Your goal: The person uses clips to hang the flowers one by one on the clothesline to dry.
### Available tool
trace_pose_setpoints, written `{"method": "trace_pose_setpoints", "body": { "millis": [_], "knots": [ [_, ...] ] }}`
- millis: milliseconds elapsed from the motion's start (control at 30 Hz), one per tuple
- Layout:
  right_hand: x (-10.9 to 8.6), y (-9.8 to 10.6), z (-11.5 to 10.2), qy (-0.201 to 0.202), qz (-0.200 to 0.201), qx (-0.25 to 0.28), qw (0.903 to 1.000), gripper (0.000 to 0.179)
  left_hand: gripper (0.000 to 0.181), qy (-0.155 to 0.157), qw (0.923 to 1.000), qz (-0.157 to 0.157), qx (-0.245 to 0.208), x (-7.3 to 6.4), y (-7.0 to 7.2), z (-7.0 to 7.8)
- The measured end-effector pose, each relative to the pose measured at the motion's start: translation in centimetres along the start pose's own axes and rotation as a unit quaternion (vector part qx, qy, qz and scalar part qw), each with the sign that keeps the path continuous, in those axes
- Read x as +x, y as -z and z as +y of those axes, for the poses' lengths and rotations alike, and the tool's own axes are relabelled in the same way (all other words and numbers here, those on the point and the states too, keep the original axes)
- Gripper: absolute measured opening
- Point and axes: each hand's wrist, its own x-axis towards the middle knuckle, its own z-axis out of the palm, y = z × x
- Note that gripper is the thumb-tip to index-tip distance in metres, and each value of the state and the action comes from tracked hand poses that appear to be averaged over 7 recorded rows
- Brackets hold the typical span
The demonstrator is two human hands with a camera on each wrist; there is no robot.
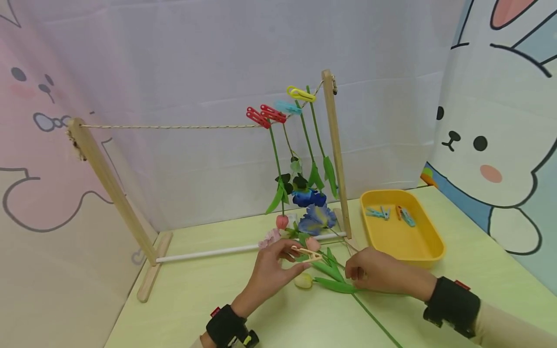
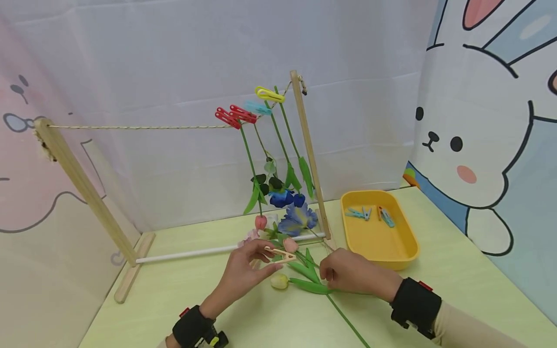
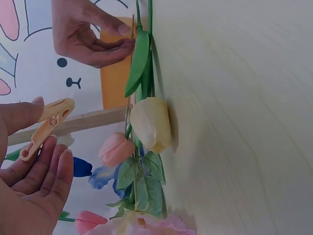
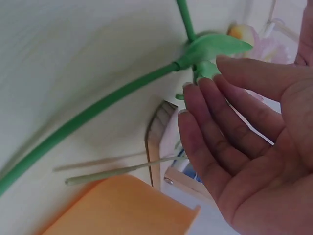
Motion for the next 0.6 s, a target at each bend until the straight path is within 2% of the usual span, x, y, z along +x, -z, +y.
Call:
{"method": "trace_pose_setpoints", "body": {
  "millis": [100,200,433,600],
  "knots": [
    [-0.1,-0.6,0.1,-0.003,-0.026,-0.004,0.9996,0.019,0.037,0.001,1.0,0.0,0.001,0.0,0.0,0.0],
    [-0.1,-0.9,0.0,-0.01,-0.038,-0.003,0.9992,0.021,0.035,0.001,1.0,0.004,-0.003,0.0,0.0,0.5],
    [0.0,-0.8,-0.8,0.015,-0.023,-0.032,0.9991,0.026,0.033,0.01,0.9999,0.011,-0.006,-0.1,0.7,2.9],
    [0.1,-0.3,-1.9,0.024,0.002,-0.086,0.996,0.03,0.033,0.011,0.9998,0.014,-0.003,-0.2,0.9,2.8]
  ]
}}
